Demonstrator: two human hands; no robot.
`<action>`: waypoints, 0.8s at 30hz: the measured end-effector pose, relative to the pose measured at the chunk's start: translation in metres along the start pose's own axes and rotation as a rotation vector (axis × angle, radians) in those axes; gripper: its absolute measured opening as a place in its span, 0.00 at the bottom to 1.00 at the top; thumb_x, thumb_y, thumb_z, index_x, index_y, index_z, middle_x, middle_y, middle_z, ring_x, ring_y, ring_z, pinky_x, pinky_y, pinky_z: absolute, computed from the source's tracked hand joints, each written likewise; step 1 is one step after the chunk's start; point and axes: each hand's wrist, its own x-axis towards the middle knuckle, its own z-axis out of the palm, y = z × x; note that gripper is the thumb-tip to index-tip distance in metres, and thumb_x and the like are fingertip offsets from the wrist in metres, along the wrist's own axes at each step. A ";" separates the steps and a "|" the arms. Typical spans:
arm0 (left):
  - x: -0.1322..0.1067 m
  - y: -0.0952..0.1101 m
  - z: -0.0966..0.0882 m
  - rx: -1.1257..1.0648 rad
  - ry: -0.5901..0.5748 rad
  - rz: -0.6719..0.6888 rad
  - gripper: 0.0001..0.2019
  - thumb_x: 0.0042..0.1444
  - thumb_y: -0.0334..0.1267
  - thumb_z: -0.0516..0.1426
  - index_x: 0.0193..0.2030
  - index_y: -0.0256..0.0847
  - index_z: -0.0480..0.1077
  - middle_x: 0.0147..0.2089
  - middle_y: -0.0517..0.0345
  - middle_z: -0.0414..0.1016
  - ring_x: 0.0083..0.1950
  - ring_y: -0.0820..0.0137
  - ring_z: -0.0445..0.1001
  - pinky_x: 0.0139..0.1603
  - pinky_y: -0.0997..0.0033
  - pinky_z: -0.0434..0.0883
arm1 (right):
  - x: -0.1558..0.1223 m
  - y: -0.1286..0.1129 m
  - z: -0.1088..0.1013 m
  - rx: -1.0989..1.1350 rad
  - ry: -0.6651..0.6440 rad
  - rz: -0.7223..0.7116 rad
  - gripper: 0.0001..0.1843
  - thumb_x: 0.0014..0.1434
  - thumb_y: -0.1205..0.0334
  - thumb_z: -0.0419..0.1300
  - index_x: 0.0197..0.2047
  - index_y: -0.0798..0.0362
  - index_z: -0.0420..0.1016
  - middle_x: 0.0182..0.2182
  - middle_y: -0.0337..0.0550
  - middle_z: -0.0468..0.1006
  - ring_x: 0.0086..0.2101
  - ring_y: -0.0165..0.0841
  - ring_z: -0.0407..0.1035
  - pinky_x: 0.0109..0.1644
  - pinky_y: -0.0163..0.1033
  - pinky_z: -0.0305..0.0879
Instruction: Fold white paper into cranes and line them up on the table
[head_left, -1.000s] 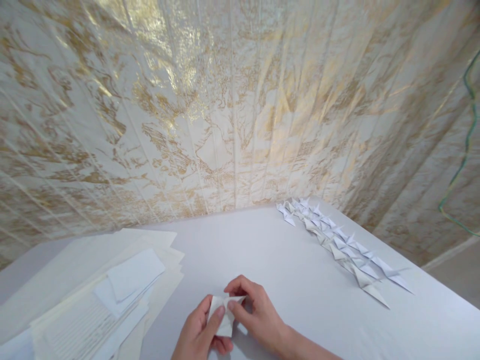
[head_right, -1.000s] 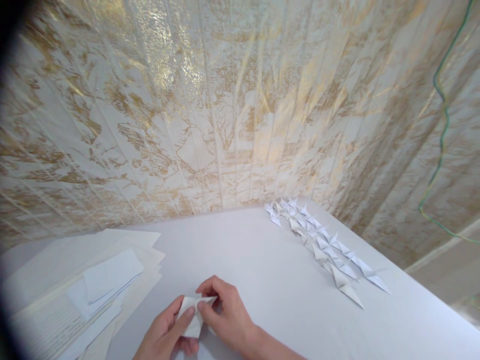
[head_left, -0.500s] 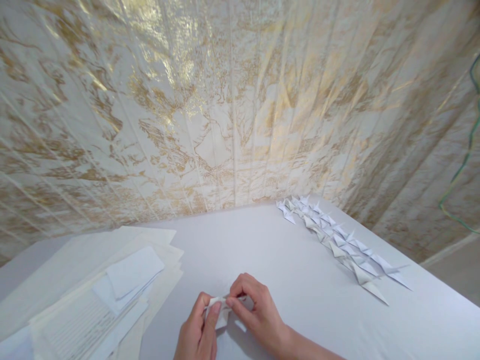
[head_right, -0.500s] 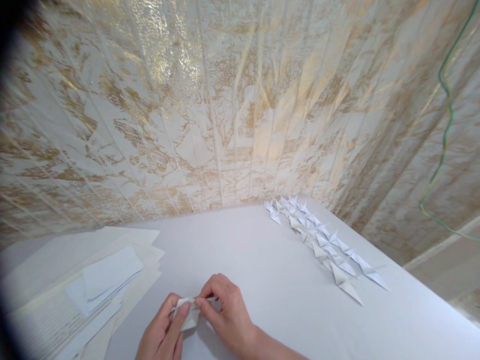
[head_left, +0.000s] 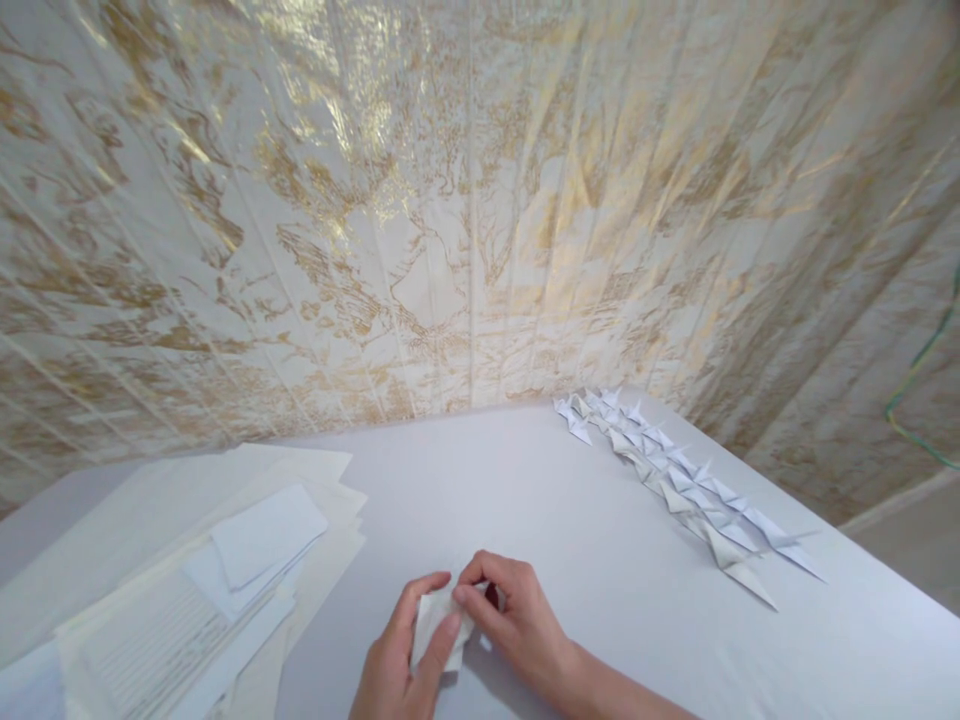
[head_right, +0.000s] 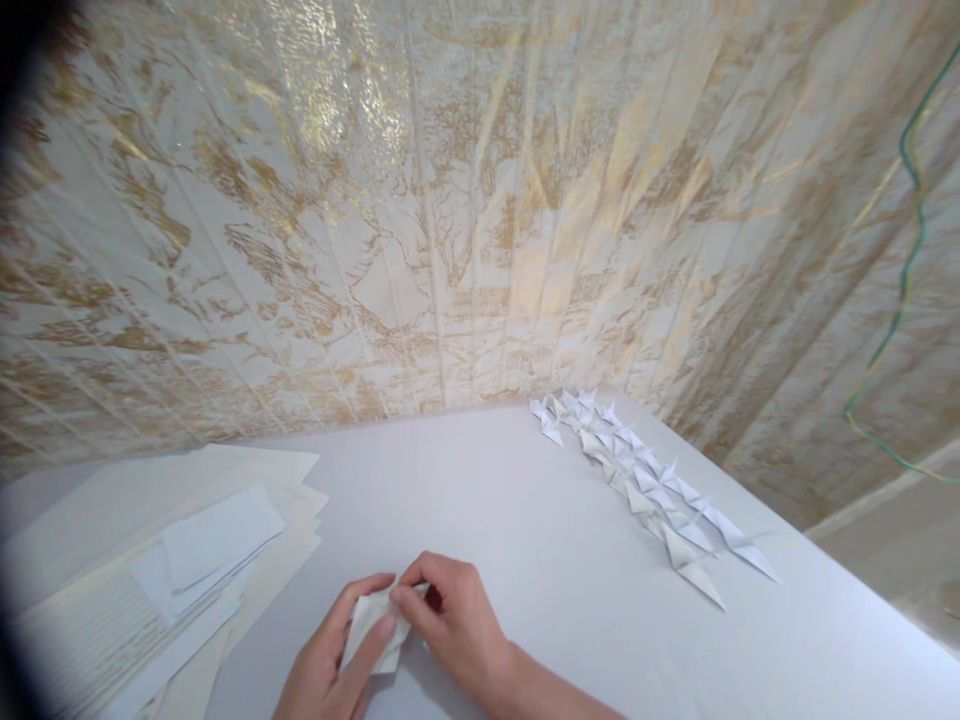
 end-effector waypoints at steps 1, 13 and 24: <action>0.001 0.000 0.000 0.007 0.007 0.004 0.27 0.51 0.63 0.59 0.47 0.45 0.68 0.14 0.75 0.58 0.12 0.78 0.50 0.13 0.78 0.47 | 0.000 0.000 0.001 0.014 -0.007 0.025 0.13 0.61 0.57 0.58 0.30 0.55 0.74 0.22 0.36 0.70 0.23 0.27 0.60 0.27 0.32 0.54; 0.007 -0.001 -0.006 0.004 0.042 -0.013 0.25 0.52 0.64 0.57 0.39 0.43 0.69 0.16 0.70 0.65 0.14 0.80 0.51 0.14 0.81 0.46 | 0.008 0.007 -0.003 0.124 0.085 0.141 0.25 0.58 0.45 0.60 0.20 0.52 0.59 0.18 0.31 0.54 0.23 0.26 0.48 0.26 0.34 0.45; 0.006 0.000 -0.003 -0.086 0.076 -0.024 0.27 0.49 0.65 0.59 0.42 0.42 0.69 0.13 0.75 0.57 0.13 0.81 0.50 0.12 0.82 0.45 | 0.002 0.000 0.005 0.351 -0.081 0.199 0.28 0.54 0.35 0.63 0.28 0.53 0.65 0.19 0.32 0.63 0.21 0.25 0.55 0.26 0.31 0.50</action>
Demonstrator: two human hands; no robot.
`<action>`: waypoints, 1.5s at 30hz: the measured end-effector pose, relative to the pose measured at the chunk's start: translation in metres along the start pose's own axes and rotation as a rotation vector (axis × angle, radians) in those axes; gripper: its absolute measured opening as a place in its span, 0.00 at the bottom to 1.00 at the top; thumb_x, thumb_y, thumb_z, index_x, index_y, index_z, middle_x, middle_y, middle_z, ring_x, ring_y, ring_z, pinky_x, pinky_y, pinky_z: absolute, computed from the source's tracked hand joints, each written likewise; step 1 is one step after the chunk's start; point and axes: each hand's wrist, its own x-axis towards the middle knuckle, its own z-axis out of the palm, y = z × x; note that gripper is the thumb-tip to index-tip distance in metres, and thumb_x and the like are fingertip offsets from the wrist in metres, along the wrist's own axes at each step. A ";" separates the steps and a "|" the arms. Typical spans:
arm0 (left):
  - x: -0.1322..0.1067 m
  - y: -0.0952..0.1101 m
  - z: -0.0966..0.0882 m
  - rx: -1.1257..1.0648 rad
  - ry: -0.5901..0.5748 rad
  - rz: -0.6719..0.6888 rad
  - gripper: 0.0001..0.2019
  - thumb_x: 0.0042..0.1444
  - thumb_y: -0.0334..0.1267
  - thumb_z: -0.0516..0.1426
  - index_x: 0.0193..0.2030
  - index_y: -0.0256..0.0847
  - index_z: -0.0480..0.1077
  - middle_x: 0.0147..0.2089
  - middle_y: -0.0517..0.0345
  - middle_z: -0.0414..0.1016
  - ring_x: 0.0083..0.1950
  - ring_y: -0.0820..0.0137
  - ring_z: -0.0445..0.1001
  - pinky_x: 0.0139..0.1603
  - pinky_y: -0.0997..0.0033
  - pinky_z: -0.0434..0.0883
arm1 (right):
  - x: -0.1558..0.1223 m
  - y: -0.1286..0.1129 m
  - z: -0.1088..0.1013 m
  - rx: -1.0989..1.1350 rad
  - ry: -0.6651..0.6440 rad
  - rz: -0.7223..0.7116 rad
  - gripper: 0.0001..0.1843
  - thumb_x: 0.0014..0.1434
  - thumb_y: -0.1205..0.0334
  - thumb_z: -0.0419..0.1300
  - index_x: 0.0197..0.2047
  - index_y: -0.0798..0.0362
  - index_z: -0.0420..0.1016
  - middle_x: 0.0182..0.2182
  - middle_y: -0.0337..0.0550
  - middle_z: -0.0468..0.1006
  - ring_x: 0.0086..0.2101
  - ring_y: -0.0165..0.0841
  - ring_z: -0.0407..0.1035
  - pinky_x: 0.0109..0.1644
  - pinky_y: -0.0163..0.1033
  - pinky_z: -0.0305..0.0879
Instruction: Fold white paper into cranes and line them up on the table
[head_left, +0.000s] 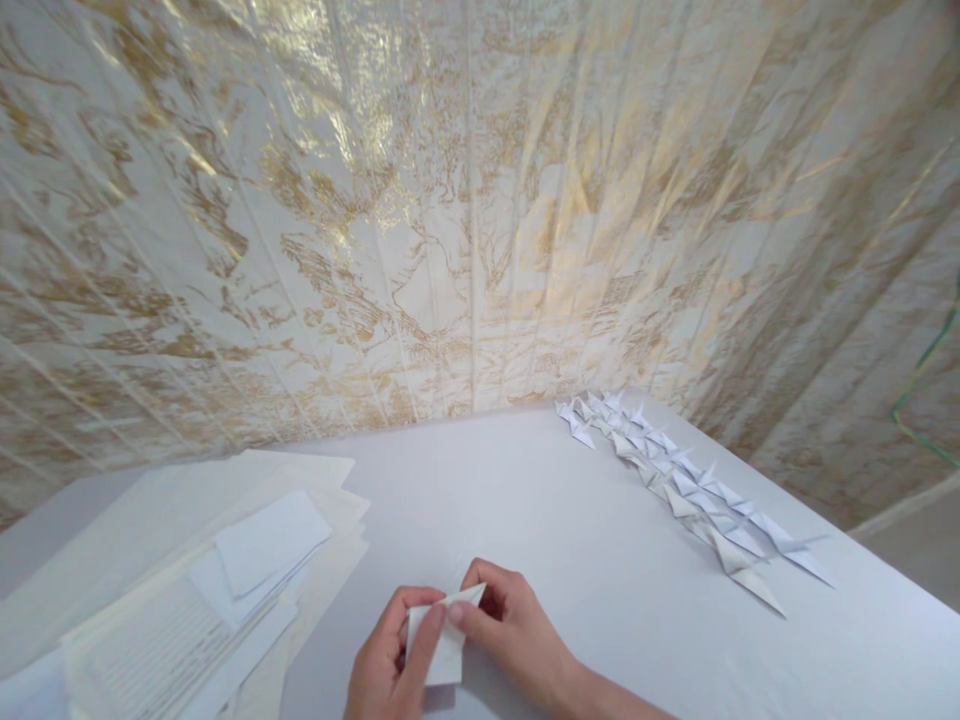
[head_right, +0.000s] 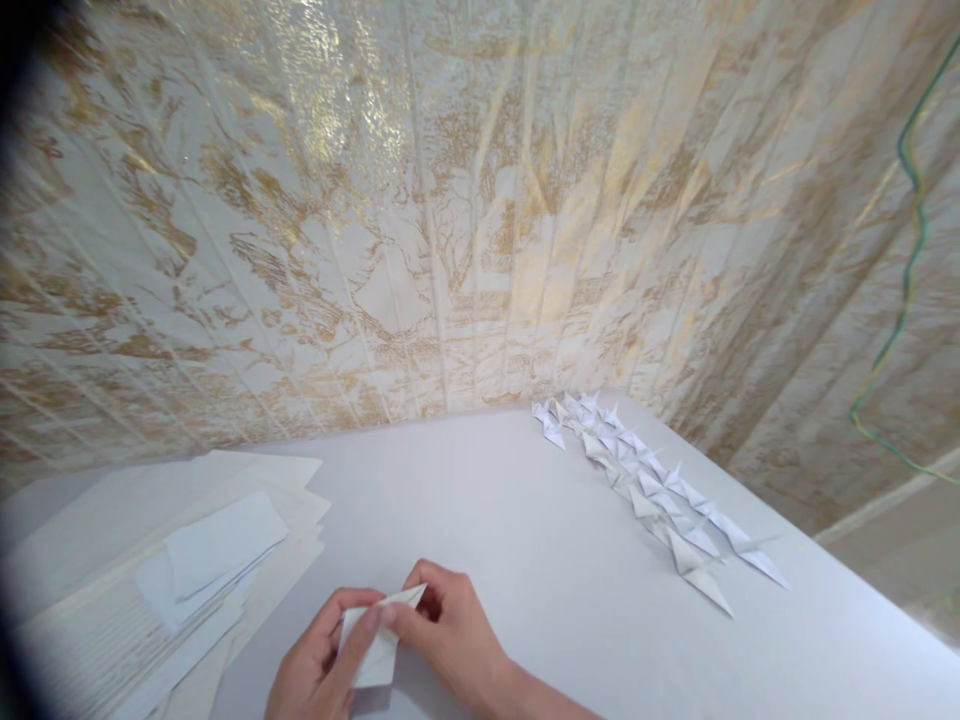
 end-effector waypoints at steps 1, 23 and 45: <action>0.000 -0.001 0.001 -0.009 -0.018 -0.005 0.28 0.49 0.66 0.60 0.43 0.42 0.69 0.13 0.74 0.59 0.13 0.81 0.50 0.12 0.82 0.45 | 0.000 0.000 0.001 -0.013 0.002 0.010 0.28 0.53 0.35 0.64 0.28 0.54 0.65 0.18 0.32 0.64 0.21 0.25 0.56 0.26 0.31 0.50; 0.009 -0.007 -0.002 -0.174 -0.237 -0.094 0.31 0.42 0.65 0.65 0.40 0.44 0.61 0.23 0.64 0.78 0.21 0.74 0.70 0.23 0.78 0.64 | 0.005 -0.005 -0.006 0.023 -0.048 0.043 0.25 0.50 0.40 0.67 0.33 0.53 0.68 0.19 0.30 0.64 0.19 0.24 0.57 0.24 0.30 0.52; 0.014 0.001 -0.010 -0.051 -0.405 -0.005 0.27 0.51 0.62 0.61 0.41 0.37 0.78 0.29 0.53 0.84 0.31 0.67 0.76 0.34 0.73 0.66 | 0.016 -0.002 -0.018 0.060 0.030 0.062 0.35 0.52 0.28 0.60 0.16 0.51 0.59 0.10 0.29 0.54 0.15 0.22 0.43 0.21 0.35 0.38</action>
